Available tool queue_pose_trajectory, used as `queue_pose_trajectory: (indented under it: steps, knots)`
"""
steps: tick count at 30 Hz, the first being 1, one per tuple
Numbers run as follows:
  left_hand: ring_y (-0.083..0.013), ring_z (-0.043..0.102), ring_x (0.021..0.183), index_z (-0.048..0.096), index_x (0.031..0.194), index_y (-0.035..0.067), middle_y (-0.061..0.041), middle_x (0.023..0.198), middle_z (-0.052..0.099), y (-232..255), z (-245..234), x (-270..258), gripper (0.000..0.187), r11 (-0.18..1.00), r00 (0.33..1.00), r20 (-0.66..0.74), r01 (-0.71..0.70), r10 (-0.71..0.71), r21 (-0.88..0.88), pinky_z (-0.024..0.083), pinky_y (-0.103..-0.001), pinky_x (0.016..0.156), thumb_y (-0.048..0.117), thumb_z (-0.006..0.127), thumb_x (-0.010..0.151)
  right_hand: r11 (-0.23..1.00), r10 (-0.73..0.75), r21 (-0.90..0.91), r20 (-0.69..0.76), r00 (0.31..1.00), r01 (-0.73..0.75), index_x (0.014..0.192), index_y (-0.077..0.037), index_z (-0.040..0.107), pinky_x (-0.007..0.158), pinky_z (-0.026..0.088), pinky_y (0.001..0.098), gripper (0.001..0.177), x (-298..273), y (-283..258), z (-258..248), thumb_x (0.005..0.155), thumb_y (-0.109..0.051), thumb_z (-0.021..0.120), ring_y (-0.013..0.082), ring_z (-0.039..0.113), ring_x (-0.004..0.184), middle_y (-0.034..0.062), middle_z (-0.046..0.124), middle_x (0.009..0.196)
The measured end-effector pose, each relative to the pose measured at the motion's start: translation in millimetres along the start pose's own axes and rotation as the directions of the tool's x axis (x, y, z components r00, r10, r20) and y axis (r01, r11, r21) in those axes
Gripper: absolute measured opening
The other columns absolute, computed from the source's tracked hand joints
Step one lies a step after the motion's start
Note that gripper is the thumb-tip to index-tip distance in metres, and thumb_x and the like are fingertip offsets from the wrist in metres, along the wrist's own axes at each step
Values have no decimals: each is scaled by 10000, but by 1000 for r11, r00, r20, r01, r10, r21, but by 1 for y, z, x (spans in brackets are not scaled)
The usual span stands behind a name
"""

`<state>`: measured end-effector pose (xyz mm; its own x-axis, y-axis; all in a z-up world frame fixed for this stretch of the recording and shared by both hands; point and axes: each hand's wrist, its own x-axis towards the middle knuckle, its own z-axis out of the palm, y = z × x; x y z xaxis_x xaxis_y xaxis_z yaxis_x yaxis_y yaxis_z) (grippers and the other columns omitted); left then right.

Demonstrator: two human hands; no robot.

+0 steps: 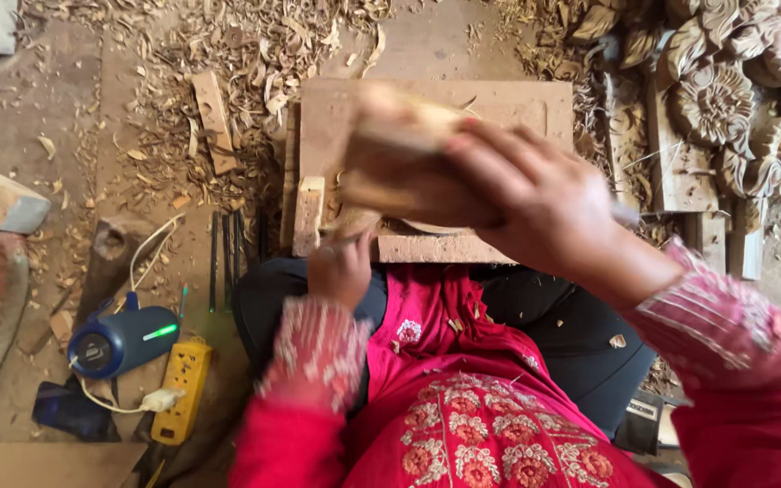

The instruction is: The person carves a floral design into a wooden board using a chisel and a wooden mallet. They repeatedly strike the chisel to shape the wood, creating a raised relief pattern.

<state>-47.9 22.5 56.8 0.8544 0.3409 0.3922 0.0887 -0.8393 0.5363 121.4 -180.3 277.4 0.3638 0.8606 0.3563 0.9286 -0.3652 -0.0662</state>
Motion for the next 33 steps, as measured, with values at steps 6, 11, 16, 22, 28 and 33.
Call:
queue_pose_trajectory:
  steps: [6,11,16,22,28,33]
  knots:
    - [-149,751,791,571,1110,32,-116,950,750,-3,-13,-31,175,679,826,-46,428,-561,-596,587,-286,666,202,581,1071,961,273,59,-17,962,-272,1447,-44,549,820,604,419,932,-69,26,17,631,-286,929,350,732,1078,176,652,1381]
    - [-256,662,1081,589,1212,-13,-196,1264,675,6,4,13,222,782,928,57,342,-368,-520,513,-403,948,152,580,1065,896,440,92,-48,897,-435,1504,-34,517,916,600,428,927,-107,29,26,726,-321,933,360,705,1123,207,642,1383]
    - [-335,644,1071,612,929,134,-193,1129,719,43,46,4,139,999,989,148,-25,28,-25,507,-413,893,248,688,957,768,631,106,47,774,-632,1600,-38,424,996,559,437,1102,-167,37,29,664,-335,924,360,667,1218,230,623,1411]
    - [-138,711,868,565,1159,52,-93,1047,773,-8,28,0,152,418,855,157,392,-495,-819,553,-256,779,195,551,1110,576,814,31,76,576,-817,1648,-57,398,1062,514,455,1171,-247,43,25,643,-337,931,389,626,1279,241,605,1436]
    - [-99,705,883,551,1202,53,-82,1047,750,26,52,30,161,423,890,89,297,-446,-856,565,-242,786,126,599,1066,405,909,71,78,410,-912,1668,-48,353,1088,483,439,1238,-311,36,30,614,-344,930,382,602,1317,255,580,1471]
    - [-194,738,772,622,1079,96,-79,873,751,87,82,56,127,812,986,131,157,-100,-563,558,-320,651,187,682,1014,343,936,205,3,351,-917,1677,-52,291,1117,473,441,1232,-330,30,45,667,-360,926,376,595,1338,263,576,1475]
